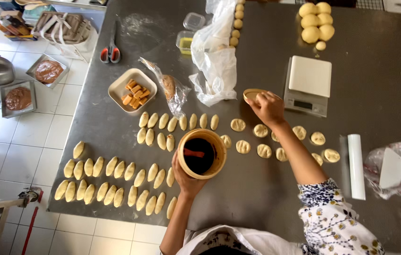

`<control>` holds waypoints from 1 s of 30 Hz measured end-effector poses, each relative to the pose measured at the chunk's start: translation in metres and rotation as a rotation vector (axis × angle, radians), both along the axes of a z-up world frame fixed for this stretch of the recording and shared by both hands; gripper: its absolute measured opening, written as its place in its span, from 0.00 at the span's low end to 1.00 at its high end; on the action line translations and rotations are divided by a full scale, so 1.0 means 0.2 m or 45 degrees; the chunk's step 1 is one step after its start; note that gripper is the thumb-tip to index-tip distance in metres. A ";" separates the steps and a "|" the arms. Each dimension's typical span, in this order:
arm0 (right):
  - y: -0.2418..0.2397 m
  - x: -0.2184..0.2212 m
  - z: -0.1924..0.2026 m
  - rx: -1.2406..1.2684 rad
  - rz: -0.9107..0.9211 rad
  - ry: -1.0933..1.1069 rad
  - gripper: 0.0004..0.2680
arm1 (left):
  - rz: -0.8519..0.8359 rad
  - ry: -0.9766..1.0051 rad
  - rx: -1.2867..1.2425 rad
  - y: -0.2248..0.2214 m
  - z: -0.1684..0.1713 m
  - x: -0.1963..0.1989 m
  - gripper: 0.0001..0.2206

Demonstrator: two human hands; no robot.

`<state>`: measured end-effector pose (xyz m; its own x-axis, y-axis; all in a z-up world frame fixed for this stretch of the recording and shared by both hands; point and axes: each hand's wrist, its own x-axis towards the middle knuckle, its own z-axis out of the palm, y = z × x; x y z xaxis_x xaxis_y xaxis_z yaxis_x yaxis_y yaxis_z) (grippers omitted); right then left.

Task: The person flattens small rounds of dough on a table and uses a spoon to place a dark filling from a container into the center of each piece.

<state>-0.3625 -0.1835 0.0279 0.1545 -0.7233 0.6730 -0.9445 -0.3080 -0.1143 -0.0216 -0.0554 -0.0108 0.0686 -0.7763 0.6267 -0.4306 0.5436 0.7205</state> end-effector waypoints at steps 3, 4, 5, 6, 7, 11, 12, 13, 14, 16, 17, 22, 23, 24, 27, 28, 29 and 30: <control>-0.06 0.14 0.05 -0.151 -0.064 0.122 0.10 | -0.064 -0.023 -0.027 -0.05 0.01 0.00 0.53; -0.03 0.23 0.09 -0.150 0.022 -0.042 0.09 | -0.062 -0.019 0.002 -0.03 0.01 0.01 0.53; -0.02 0.33 0.15 -0.174 0.117 -0.198 0.08 | -0.054 -0.007 0.003 -0.05 0.02 0.00 0.53; 0.04 0.45 0.20 0.217 0.205 -0.489 0.07 | -0.045 0.004 0.004 -0.08 0.03 -0.01 0.53; 0.15 0.58 0.23 0.638 0.290 -0.773 0.06 | -0.066 0.034 0.015 -0.10 0.03 -0.01 0.53; 0.26 0.90 0.24 0.909 0.560 -0.313 0.09 | -0.191 -0.021 -0.080 -0.15 0.01 -0.02 0.53; 0.25 0.94 0.21 0.962 0.540 -0.294 0.09 | -0.233 -0.078 -0.142 -0.16 0.01 -0.02 0.53; 0.24 0.96 0.18 1.012 0.516 -0.276 0.09 | -0.245 -0.095 -0.148 -0.17 0.01 -0.02 0.53; 0.25 0.97 0.16 0.987 0.483 -0.258 0.08 | -0.257 -0.111 -0.154 -0.17 0.00 -0.02 0.53; 0.26 0.97 0.14 0.930 0.418 -0.218 0.07 | -0.264 -0.137 -0.183 -0.20 0.00 -0.02 0.53; 0.28 0.95 0.15 0.797 0.409 -0.140 0.06 | -0.261 -0.151 -0.195 -0.20 -0.01 -0.01 0.52; 0.40 0.67 0.25 0.651 0.225 0.308 0.02 | -0.277 -0.215 -0.191 -0.22 -0.07 0.03 0.52; 0.41 0.64 0.27 0.599 0.239 0.254 0.03 | -0.283 -0.228 -0.205 -0.22 -0.07 0.02 0.52; 0.43 0.61 0.28 0.545 0.252 0.199 0.04 | -0.289 -0.241 -0.219 -0.22 -0.08 0.02 0.52; 0.44 0.60 0.26 0.343 0.220 0.049 0.04 | -0.331 -0.389 -0.217 -0.22 -0.07 0.01 0.52; 0.44 0.61 0.23 0.270 0.199 0.000 0.04 | -0.323 -0.399 -0.236 -0.22 -0.07 0.00 0.52; 0.45 0.62 0.20 0.329 0.194 -0.112 0.04 | -0.315 -0.412 -0.256 -0.23 -0.06 -0.01 0.52; 0.46 0.64 0.18 0.388 0.189 -0.224 0.04 | -0.307 -0.425 -0.277 -0.23 -0.06 -0.02 0.52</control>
<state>-0.2339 -0.0911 0.0633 0.1736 -0.8729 0.4560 -0.8501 -0.3666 -0.3781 -0.0265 -0.1010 -0.0221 -0.3304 -0.5935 0.7339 -0.4624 0.7796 0.4223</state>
